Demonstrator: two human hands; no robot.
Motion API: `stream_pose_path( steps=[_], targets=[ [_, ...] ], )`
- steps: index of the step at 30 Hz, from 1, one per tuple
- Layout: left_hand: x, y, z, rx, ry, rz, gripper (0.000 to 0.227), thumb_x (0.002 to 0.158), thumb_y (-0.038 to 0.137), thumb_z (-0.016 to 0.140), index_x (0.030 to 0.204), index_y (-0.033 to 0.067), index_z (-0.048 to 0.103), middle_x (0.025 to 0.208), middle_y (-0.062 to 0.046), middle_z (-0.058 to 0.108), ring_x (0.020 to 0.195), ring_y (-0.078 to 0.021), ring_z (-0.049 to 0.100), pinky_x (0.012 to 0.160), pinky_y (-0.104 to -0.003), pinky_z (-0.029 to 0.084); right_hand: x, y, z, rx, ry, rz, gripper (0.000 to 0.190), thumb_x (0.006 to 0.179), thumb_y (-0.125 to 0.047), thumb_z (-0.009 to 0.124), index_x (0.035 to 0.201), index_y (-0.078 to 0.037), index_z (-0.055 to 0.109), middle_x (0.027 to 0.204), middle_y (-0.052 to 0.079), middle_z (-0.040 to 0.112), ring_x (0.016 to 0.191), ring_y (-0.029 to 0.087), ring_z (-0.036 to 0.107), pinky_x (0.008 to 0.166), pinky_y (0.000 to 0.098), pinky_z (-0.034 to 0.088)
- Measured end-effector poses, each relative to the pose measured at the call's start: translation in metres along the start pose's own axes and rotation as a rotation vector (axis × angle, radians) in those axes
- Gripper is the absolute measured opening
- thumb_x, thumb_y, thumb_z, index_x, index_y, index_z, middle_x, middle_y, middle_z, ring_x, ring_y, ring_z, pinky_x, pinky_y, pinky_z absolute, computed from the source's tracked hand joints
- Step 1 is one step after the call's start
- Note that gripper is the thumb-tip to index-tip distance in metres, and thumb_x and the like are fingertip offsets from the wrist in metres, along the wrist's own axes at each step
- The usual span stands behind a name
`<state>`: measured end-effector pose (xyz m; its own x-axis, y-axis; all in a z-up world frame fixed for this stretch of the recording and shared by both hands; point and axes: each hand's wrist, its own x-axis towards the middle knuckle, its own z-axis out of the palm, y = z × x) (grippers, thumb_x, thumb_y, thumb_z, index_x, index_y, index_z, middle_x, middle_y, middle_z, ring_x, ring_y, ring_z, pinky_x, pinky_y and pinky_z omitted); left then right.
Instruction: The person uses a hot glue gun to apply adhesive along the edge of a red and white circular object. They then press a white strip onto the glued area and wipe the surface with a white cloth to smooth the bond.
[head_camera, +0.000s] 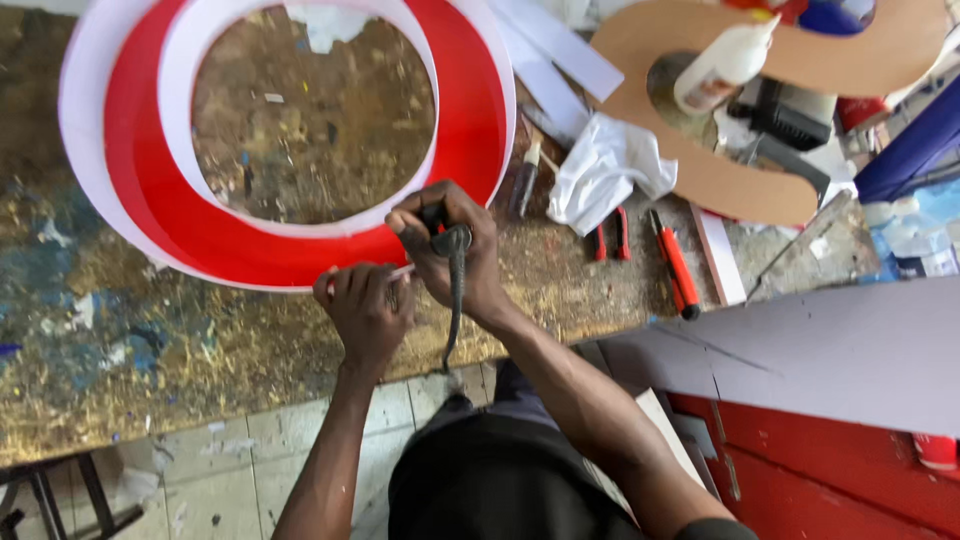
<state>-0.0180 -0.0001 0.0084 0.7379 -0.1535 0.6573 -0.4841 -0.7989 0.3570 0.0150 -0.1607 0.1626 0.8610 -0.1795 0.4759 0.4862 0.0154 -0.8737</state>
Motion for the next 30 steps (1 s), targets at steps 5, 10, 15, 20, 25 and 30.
stream_pose_path(
  steps=[5,10,15,20,25,30],
  targets=[
    [-0.002,-0.005,0.007,0.033,0.010,0.042,0.015,0.106,0.023,0.085,0.113,0.0141,0.076,0.099,-0.004,0.068,0.107,-0.0237,0.068,0.114,-0.055,0.041,0.006,-0.005,0.003,0.018,0.006,0.061,0.015,0.105,-0.005,0.081,0.119,-0.001,0.078,0.071,0.009,0.067,0.065,0.012,0.070,0.063,0.0240,0.054],
    [-0.007,-0.007,0.010,-0.008,0.023,0.070,0.017,0.105,0.016,0.083,0.120,0.0141,0.076,0.105,-0.003,0.070,0.110,-0.0231,0.069,0.113,-0.052,0.042,0.011,-0.008,-0.004,0.015,-0.088,0.147,0.024,0.092,-0.013,0.095,0.100,-0.004,0.075,0.078,0.009,0.070,0.080,0.013,0.070,0.069,0.0270,0.056],
    [0.000,-0.003,0.009,-0.049,-0.022,0.086,0.021,0.103,0.009,0.082,0.124,0.0119,0.075,0.109,-0.007,0.073,0.111,-0.0272,0.072,0.110,-0.051,0.046,0.022,-0.020,-0.003,0.148,-0.206,0.192,0.031,0.095,-0.019,0.095,0.098,-0.008,0.067,0.098,0.011,0.079,0.097,0.014,0.075,0.086,0.0275,0.060],
    [0.000,-0.006,0.010,-0.065,-0.026,0.076,0.027,0.103,0.005,0.082,0.124,0.0136,0.067,0.109,-0.007,0.070,0.108,-0.0281,0.073,0.108,-0.051,0.046,0.016,0.001,-0.013,0.028,-0.176,0.119,0.032,0.094,-0.026,0.095,0.089,-0.009,0.069,0.069,0.005,0.069,0.069,0.008,0.066,0.059,0.0215,0.050],
    [0.001,-0.007,0.012,-0.077,-0.008,0.108,0.029,0.106,0.004,0.081,0.126,0.0158,0.062,0.110,-0.004,0.068,0.108,-0.0267,0.072,0.107,-0.050,0.046,0.021,0.000,-0.011,-0.004,-0.159,-0.004,0.028,0.097,-0.022,0.092,0.088,-0.009,0.069,0.062,0.005,0.059,0.063,0.007,0.062,0.053,0.0210,0.046],
    [-0.002,-0.006,0.010,-0.011,-0.067,0.092,0.020,0.111,0.014,0.080,0.125,0.0176,0.067,0.111,-0.003,0.071,0.107,-0.0242,0.073,0.104,-0.049,0.044,0.023,-0.026,-0.005,0.101,-0.181,0.020,0.026,0.100,-0.009,0.089,0.122,-0.007,0.074,0.065,0.004,0.058,0.062,0.008,0.055,0.064,0.0225,0.048]
  ],
)
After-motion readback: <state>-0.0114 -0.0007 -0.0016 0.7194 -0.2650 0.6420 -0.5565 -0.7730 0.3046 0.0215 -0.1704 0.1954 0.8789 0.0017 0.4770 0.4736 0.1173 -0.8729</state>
